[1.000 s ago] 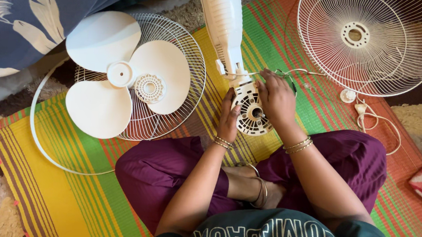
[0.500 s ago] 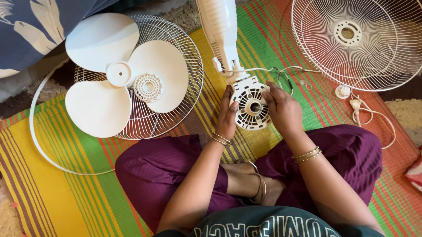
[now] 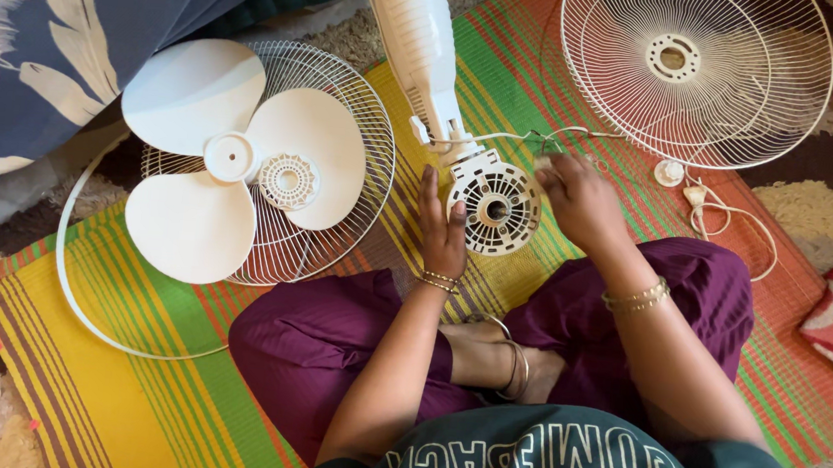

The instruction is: The person sits on a mat and cleans the internal motor housing of a disassembled white pedestal fan using a white cloth. They wipe the vents and inner surfaces of the motor casing, then reattach the casing to the fan neck.

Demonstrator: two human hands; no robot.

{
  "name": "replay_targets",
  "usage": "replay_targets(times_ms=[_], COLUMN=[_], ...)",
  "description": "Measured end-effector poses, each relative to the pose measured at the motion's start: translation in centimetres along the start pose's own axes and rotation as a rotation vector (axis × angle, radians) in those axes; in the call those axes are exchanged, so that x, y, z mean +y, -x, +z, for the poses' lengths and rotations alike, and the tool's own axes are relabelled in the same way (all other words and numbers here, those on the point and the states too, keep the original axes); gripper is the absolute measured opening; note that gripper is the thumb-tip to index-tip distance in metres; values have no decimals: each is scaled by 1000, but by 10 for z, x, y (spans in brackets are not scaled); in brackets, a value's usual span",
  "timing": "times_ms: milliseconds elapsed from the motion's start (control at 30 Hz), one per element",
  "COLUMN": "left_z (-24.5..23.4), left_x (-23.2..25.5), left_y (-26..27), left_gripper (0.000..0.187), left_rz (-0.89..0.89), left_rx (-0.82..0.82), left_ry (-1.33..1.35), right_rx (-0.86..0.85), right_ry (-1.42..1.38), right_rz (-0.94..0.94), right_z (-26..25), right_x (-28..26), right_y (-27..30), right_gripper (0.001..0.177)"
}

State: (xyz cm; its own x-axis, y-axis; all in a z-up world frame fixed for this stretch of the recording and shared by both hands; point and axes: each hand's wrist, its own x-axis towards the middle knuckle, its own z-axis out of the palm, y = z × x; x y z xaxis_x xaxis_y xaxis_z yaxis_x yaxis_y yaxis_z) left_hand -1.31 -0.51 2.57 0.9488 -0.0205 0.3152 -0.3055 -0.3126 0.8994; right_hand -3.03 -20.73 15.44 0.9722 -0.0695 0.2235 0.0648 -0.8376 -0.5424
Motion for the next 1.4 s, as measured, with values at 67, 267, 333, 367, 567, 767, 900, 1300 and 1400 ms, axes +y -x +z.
replay_targets(times_ms=[67, 267, 333, 367, 567, 767, 900, 1300, 1400], left_z=[-3, -15, -18, -19, -15, -8, -8, -9, -8], left_x=[6, 23, 27, 29, 27, 13, 9, 15, 12], left_y=[0, -6, -8, -9, -8, -5, -4, -3, -2], left_gripper=[76, 55, 51, 50, 49, 59, 59, 57, 59], left_rz=[18, 111, 124, 130, 160, 139, 125, 111, 83], left_rx=[8, -22, -35, -32, -26, -49, -60, -38, -54], left_ry=[-22, -49, -32, -47, -32, 31, -5, 32, 40], right_rx=[51, -210, -140, -106, 111, 96, 39, 73, 46], right_ry=[-185, -230, -153, -114, -7, -7, -72, 24, 0], right_rz=[-162, -196, -306, -360, -279, -290, -432, -357, -403], right_z=[4, 35, 43, 46, 52, 55, 57, 39, 41], right_x=[-12, -42, -41, -40, -28, -24, -28, -21, -20], right_y=[-14, -54, -60, -61, -48, -54, -59, -57, -60], right_gripper=[32, 23, 21, 20, 19, 21, 21, 21, 21])
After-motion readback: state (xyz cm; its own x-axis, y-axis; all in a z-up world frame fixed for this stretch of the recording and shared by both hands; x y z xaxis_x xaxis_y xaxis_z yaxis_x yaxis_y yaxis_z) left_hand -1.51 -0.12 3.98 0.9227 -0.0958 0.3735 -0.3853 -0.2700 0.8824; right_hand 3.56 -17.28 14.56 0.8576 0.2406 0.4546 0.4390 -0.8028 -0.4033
